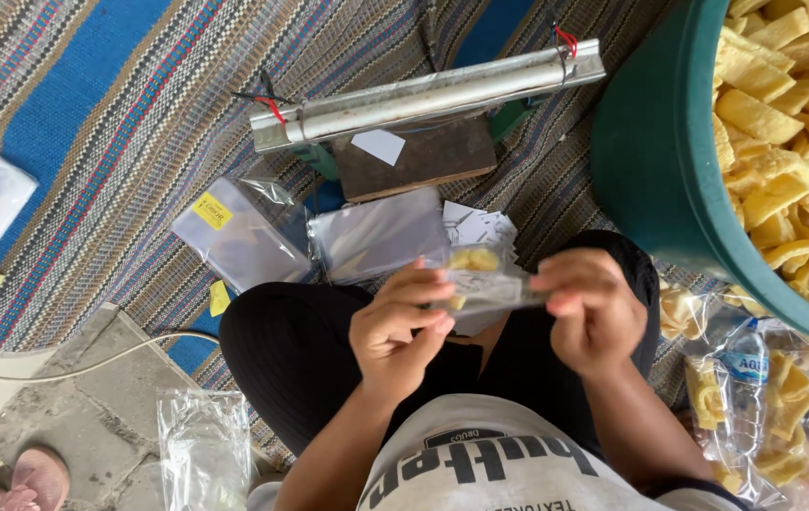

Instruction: Packaging snacks into small plastic bags, adding labels, and sealing them with a heat sealer.

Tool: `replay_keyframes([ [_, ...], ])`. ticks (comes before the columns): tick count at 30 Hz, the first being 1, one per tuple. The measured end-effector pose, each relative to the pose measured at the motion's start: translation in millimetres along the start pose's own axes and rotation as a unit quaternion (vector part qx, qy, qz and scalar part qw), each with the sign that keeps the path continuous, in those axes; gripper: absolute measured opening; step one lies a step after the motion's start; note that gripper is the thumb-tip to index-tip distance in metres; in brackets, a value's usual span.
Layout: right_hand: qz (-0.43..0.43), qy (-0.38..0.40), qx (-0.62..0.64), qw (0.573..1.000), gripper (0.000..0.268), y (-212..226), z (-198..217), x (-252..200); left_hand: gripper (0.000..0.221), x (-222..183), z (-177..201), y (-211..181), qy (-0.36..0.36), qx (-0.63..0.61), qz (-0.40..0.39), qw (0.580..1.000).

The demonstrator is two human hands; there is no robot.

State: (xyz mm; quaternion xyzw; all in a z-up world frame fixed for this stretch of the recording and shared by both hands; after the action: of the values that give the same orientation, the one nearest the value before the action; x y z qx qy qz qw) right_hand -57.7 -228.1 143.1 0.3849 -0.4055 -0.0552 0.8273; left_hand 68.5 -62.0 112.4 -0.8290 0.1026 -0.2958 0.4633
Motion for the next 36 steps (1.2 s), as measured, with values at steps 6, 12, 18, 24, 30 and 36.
replay_keyframes([
  [6, -0.068, -0.012, 0.074, 0.995, 0.013, -15.7, -11.7, -10.5, 0.008, -14.4, 6.6, 18.1, -0.015, 0.009, 0.107, 0.994],
  [12, -0.167, -0.014, 0.157, 0.973, 0.029, -20.6, 0.2, -23.7, 0.014, -28.2, 16.8, 27.4, -0.04, -0.048, 0.154, 0.986],
  [18, -0.085, -0.029, 0.133, 0.987, 0.009, 3.8, 4.6, -13.7, 0.019, -14.5, -0.4, -2.2, 0.001, -0.018, 0.051, 0.999],
  [24, -0.053, -0.054, 0.079, 0.994, 0.021, 10.6, 2.8, -15.0, 0.011, -4.8, -10.8, -26.2, 0.005, 0.075, 0.001, 0.997],
  [30, -0.145, -0.029, 0.115, 0.982, 0.012, -13.1, -15.3, -37.1, 0.021, -14.2, 2.7, -3.6, -0.004, 0.125, 0.115, 0.985],
  [36, -0.259, 0.032, 0.083, 0.962, 0.024, -27.5, 3.2, -35.3, 0.024, -2.8, 14.2, -10.1, 0.0, 0.164, 0.193, 0.967],
])
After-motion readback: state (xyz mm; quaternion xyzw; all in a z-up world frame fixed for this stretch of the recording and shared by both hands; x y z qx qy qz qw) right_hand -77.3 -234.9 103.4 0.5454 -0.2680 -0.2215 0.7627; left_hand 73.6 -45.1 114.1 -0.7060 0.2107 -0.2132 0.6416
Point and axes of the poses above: each hand's wrist, its own x-axis towards the middle knuckle, its own z-axis out of the back of the hand, y = z × x, the point moved 3 cm from there along x, towards the middle knuckle, and after that the axes turned 2 degrees about -z, right-handed, at the moved point
